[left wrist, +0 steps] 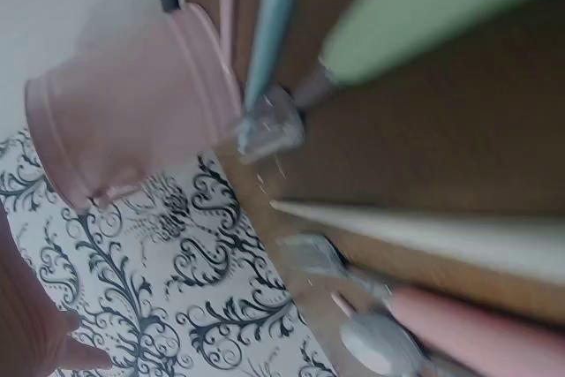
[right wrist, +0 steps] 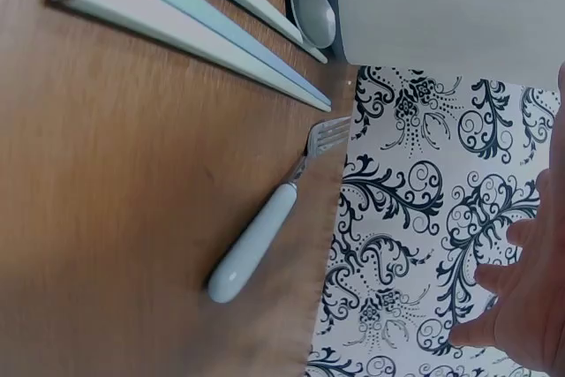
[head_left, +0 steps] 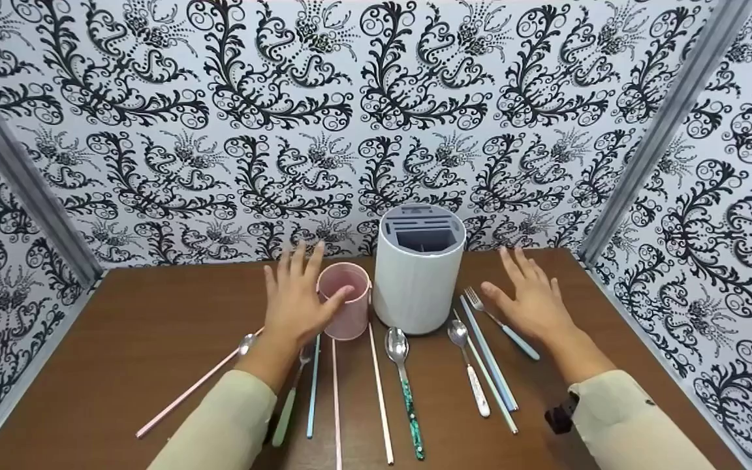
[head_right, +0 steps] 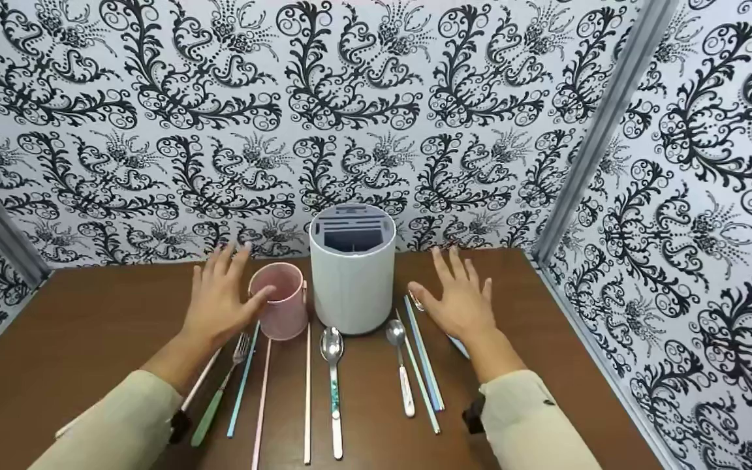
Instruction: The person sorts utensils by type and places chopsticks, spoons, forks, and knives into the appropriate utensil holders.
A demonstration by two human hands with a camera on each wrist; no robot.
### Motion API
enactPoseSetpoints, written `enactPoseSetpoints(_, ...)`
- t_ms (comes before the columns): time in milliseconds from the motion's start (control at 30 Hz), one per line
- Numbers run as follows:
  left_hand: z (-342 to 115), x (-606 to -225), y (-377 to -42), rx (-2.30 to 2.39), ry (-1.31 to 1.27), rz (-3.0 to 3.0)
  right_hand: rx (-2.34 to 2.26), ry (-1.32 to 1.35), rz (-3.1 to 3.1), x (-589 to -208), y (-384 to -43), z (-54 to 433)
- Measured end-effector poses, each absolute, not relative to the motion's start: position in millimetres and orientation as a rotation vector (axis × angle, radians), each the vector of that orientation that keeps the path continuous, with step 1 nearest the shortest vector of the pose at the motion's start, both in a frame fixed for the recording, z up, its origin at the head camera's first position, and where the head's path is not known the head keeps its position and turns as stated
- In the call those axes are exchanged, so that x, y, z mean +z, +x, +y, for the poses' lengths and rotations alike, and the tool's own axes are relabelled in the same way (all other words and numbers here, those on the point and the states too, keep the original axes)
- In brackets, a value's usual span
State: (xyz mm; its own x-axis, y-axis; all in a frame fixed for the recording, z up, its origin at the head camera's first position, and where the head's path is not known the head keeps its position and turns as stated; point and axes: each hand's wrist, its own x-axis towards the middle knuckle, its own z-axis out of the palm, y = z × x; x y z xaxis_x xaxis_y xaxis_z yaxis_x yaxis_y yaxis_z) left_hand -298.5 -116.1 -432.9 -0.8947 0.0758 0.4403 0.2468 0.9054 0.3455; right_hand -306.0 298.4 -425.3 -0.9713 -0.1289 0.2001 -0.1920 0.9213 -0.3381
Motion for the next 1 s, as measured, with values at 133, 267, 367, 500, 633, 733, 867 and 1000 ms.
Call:
enactPoseSetpoints(133,-102,-430,-297,-0.619,-0.253,-2.595,0.614,0.234,-2.892,-428,-302,301)
enactPoseSetpoints(267,-86,-426,-294,-0.662,-0.269,-2.543,0.676,0.230,-2.864,-434,-299,301)
enactPoseSetpoints(367,-71,-423,-290,-0.692,-0.295,-2.510,0.701,0.223,-2.852,-440,-298,301)
enactPoseSetpoints(500,-50,-420,-286,-0.714,-0.340,-2.462,0.756,0.204,-2.836,-446,-296,301)
enactPoseSetpoints(633,-30,-422,-285,-0.747,-0.364,-2.399,0.839,0.189,-2.812,-449,-292,301)
enactPoseSetpoints(733,-17,-427,-285,-0.840,-0.382,-2.351,0.907,0.194,-2.788,-451,-290,300)
enactPoseSetpoints(867,-3,-435,-285,-0.928,-0.394,-2.314,0.984,0.196,-2.762,-455,-286,297)
enactPoseSetpoints(1000,7,-438,-285,-0.917,-0.385,-2.282,1.038,0.177,-2.751,-457,-283,294)
